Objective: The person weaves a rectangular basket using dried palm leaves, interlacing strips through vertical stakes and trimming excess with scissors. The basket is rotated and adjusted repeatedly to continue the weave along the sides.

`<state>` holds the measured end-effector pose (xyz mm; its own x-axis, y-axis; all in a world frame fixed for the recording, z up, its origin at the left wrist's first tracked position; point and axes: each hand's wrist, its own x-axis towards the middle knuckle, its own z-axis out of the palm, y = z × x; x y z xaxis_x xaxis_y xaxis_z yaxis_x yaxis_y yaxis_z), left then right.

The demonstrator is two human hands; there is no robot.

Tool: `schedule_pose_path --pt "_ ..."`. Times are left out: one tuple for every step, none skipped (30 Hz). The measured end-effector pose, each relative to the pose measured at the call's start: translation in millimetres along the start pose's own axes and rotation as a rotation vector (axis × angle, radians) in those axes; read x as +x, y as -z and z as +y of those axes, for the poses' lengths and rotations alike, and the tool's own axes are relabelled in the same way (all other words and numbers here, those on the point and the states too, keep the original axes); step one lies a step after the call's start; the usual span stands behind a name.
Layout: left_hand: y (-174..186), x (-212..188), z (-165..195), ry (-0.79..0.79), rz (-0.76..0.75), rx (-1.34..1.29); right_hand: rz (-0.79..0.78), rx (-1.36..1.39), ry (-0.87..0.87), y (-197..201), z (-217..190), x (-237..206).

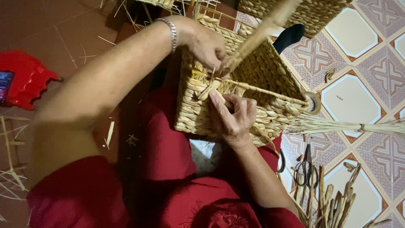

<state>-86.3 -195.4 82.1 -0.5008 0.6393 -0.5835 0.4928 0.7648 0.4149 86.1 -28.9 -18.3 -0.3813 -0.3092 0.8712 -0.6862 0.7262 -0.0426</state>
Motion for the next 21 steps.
schedule_pose_path --pt "0.2 5.7 -1.7 -0.017 0.033 -0.057 0.007 0.000 0.009 -0.3 0.1 -0.1" --pt "0.3 13.1 -2.6 -0.035 0.067 -0.114 0.013 0.006 0.015 -0.5 0.4 0.2" --pt "-0.5 21.5 -3.1 -0.053 0.098 -0.172 0.017 0.014 0.019 -0.7 0.7 0.0" --pt "-3.2 31.1 -2.2 -0.002 0.129 -0.213 0.020 0.021 0.021 -0.8 1.1 0.2" --pt "-7.4 41.8 0.3 0.050 0.162 -0.254 0.015 0.030 0.029 -0.9 1.5 -0.3" --pt "-8.9 50.1 1.2 0.103 0.195 -0.291 0.014 0.038 0.037 -0.9 1.8 -0.4" --pt "-9.0 56.4 0.2 0.074 0.190 -0.270 0.014 0.044 0.043 -1.5 2.3 -0.7" --pt "-11.0 61.3 0.5 0.045 0.184 -0.251 0.018 0.044 0.046 -1.7 2.6 -1.0" --pt "-13.4 64.6 0.8 0.018 0.175 -0.234 0.019 0.046 0.048 -2.1 2.4 -1.6" --pt "-15.5 66.5 1.8 0.000 0.188 -0.219 0.019 0.049 0.049 -2.3 2.2 -2.3" --pt "-18.4 67.0 3.2 -0.017 0.201 -0.205 0.023 0.056 0.049 -2.5 2.2 -2.7" --pt "-21.3 66.5 4.7 -0.033 0.215 -0.190 0.027 0.064 0.050 -2.2 2.0 -3.2" --pt "-23.6 64.9 5.8 -0.013 0.225 -0.266 0.033 0.070 0.052 -1.7 2.1 -3.4" --pt "-25.3 63.4 6.7 0.004 0.236 -0.337 0.018 0.087 0.052 -0.6 2.6 -3.4" --pt "-26.0 62.4 7.7 0.020 0.246 -0.409 0.003 0.102 0.051 2.0 3.3 -3.4" --pt "-26.5 62.0 8.1 0.041 0.297 -0.417 -0.016 0.118 0.048 5.5 4.2 -3.2" --pt "-26.8 62.4 8.2 0.060 0.347 -0.425 -0.030 0.138 0.054 9.8 5.5 -2.7" --pt "-26.5 63.8 8.1 0.078 0.401 -0.433 -0.043 0.156 0.063 14.7 7.7 -1.7" --pt "-25.9 65.6 7.5 0.118 0.420 -0.409 -0.056 0.173 0.073 19.9 10.2 -0.2" --pt "-25.3 68.0 7.0 0.158 0.436 -0.386 -0.081 0.094 0.086 25.9 12.7 1.2" --pt "-25.4 69.9 6.4 0.200 0.450 -0.364 -0.107 0.017 0.098 32.6 14.7 2.2"
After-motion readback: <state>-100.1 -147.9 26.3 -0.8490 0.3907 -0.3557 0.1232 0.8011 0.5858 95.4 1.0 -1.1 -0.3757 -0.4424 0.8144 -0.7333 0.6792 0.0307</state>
